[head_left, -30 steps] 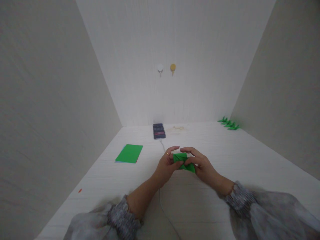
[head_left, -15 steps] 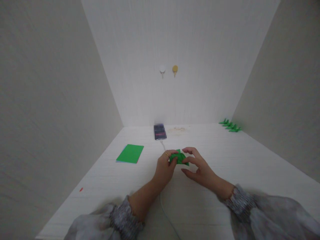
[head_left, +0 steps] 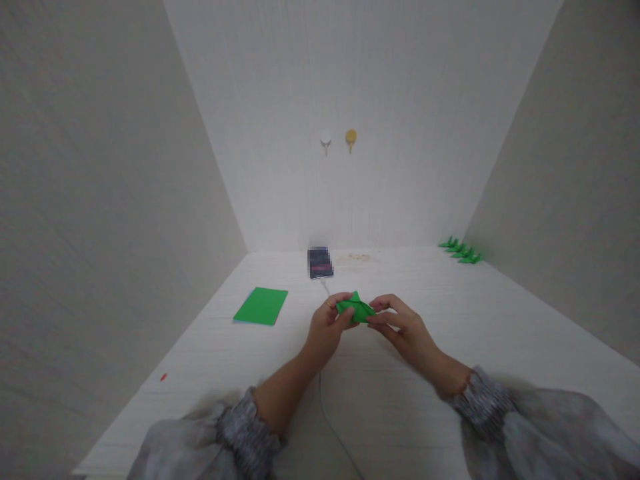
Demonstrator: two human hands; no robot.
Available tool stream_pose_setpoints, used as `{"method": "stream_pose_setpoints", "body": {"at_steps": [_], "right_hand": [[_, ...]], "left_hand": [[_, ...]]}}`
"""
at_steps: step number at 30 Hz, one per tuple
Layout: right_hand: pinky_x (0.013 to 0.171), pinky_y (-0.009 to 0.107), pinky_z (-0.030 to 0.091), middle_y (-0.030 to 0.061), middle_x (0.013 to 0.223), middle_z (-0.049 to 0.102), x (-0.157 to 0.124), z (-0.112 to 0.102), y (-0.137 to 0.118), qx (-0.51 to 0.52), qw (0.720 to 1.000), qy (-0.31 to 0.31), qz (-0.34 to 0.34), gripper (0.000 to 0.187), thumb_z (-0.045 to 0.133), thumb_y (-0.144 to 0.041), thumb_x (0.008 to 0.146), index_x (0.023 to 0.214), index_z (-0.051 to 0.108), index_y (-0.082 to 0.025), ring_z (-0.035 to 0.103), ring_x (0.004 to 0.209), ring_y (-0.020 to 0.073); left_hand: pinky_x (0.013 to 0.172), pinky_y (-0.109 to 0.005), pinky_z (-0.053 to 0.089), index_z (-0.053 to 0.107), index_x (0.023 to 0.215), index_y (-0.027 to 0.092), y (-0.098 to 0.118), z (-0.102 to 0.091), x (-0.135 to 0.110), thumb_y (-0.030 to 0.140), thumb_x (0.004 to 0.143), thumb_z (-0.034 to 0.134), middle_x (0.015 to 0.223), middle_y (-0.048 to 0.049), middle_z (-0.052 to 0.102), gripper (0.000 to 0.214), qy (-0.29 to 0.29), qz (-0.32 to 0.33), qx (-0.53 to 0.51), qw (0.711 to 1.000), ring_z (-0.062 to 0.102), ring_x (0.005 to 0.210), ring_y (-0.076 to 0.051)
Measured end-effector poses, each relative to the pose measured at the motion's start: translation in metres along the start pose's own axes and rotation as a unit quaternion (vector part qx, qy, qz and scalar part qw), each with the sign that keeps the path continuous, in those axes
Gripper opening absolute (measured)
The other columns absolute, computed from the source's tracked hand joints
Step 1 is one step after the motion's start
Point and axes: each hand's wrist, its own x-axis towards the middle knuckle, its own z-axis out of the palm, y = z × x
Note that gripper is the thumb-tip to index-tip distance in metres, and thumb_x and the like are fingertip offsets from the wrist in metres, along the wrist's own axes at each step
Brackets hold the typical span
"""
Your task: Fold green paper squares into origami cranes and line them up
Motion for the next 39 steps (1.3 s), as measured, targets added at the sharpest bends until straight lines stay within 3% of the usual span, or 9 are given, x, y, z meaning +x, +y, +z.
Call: {"method": "stream_pose_setpoints", "body": {"at_steps": [8,15,18,21,25,28,31,35,39], "right_hand": [[0.076,0.03,0.045,0.0054,0.093,0.051,0.0,0.002,0.0,0.026,0.998,-0.042,0.023,0.014,0.051,-0.018,0.078,0.09,0.059,-0.022,0.05,0.089,0.0164],[0.067,0.028,0.044,0.0041,0.082,0.049,-0.001,0.005,0.001,0.009,0.998,-0.033,0.052,0.009,0.05,-0.018,0.079,0.082,0.058,-0.021,0.049,0.078,0.0154],[0.063,0.026,0.043,0.0027,0.076,0.048,-0.001,0.006,0.001,0.017,0.997,-0.038,0.061,0.007,0.05,-0.019,0.079,0.08,0.057,-0.021,0.049,0.072,0.0142],[0.063,0.026,0.043,0.0024,0.074,0.049,0.0,0.006,-0.001,0.017,0.997,-0.043,0.069,0.01,0.047,-0.02,0.081,0.08,0.056,-0.02,0.049,0.071,0.0139],[0.062,0.025,0.042,0.003,0.075,0.054,0.0,0.006,-0.004,0.017,0.994,-0.031,0.104,0.01,0.045,-0.021,0.081,0.081,0.056,-0.019,0.051,0.07,0.0139],[0.05,0.021,0.04,0.0003,0.064,0.055,0.0,0.007,-0.006,0.028,0.987,-0.043,0.152,0.011,0.045,-0.024,0.081,0.079,0.054,-0.018,0.051,0.056,0.0113],[0.044,0.02,0.039,-0.0036,0.05,0.051,-0.001,0.007,-0.008,0.056,0.98,-0.06,0.179,0.014,0.044,-0.027,0.082,0.076,0.053,-0.018,0.048,0.045,0.0092],[0.046,0.02,0.042,-0.0038,0.049,0.053,-0.001,0.008,-0.01,0.097,0.973,-0.085,0.194,0.014,0.044,-0.027,0.082,0.081,0.055,-0.018,0.051,0.044,0.0092],[0.044,0.02,0.042,-0.0032,0.048,0.054,-0.003,0.009,-0.009,0.105,0.968,-0.114,0.195,0.016,0.045,-0.026,0.081,0.086,0.057,-0.017,0.052,0.042,0.0092]], "left_hand": [[0.079,-0.033,0.045,0.046,0.109,0.023,0.001,0.002,-0.003,0.019,0.066,0.063,0.094,-0.0028,0.056,0.046,-0.087,0.014,-0.043,0.995,0.053,0.086,-0.015],[0.074,-0.032,0.047,0.051,0.087,0.018,-0.002,0.001,-0.001,0.024,0.072,0.056,0.08,-0.0013,0.055,0.017,-0.07,0.03,0.022,0.997,0.054,0.073,-0.012],[0.072,-0.03,0.047,0.049,0.096,0.018,-0.001,0.001,-0.002,0.024,0.074,0.054,0.083,-0.0022,0.055,0.022,-0.058,0.039,0.059,0.996,0.054,0.073,-0.011],[0.072,-0.029,0.047,0.042,0.1,0.021,-0.002,0.002,-0.003,0.024,0.077,0.051,0.086,-0.0012,0.053,0.025,-0.073,0.049,0.033,0.996,0.055,0.074,-0.01],[0.069,-0.026,0.047,0.033,0.101,0.025,-0.007,0.002,-0.003,0.015,0.068,0.06,0.102,-0.0026,0.049,0.043,-0.115,0.057,-0.004,0.992,0.056,0.08,-0.011],[0.07,-0.027,0.048,0.032,0.109,0.026,-0.01,0.001,-0.004,0.011,0.069,0.057,0.105,-0.0052,0.048,0.049,-0.126,0.086,0.053,0.987,0.056,0.081,-0.012],[0.074,-0.029,0.048,0.038,0.111,0.025,-0.01,0.0,-0.004,0.01,0.072,0.052,0.116,-0.009,0.041,0.045,-0.108,0.147,0.143,0.973,0.052,0.094,-0.016],[0.073,-0.03,0.049,0.051,0.1,0.022,-0.006,0.0,-0.003,0.007,0.071,0.049,0.121,-0.0103,0.035,0.032,-0.107,0.185,0.245,0.946,0.045,0.105,-0.021],[0.077,-0.032,0.048,0.052,0.1,0.022,-0.006,-0.001,-0.001,0.004,0.068,0.051,0.118,-0.0102,0.041,0.037,-0.111,0.197,0.25,0.942,0.044,0.108,-0.022]]}}
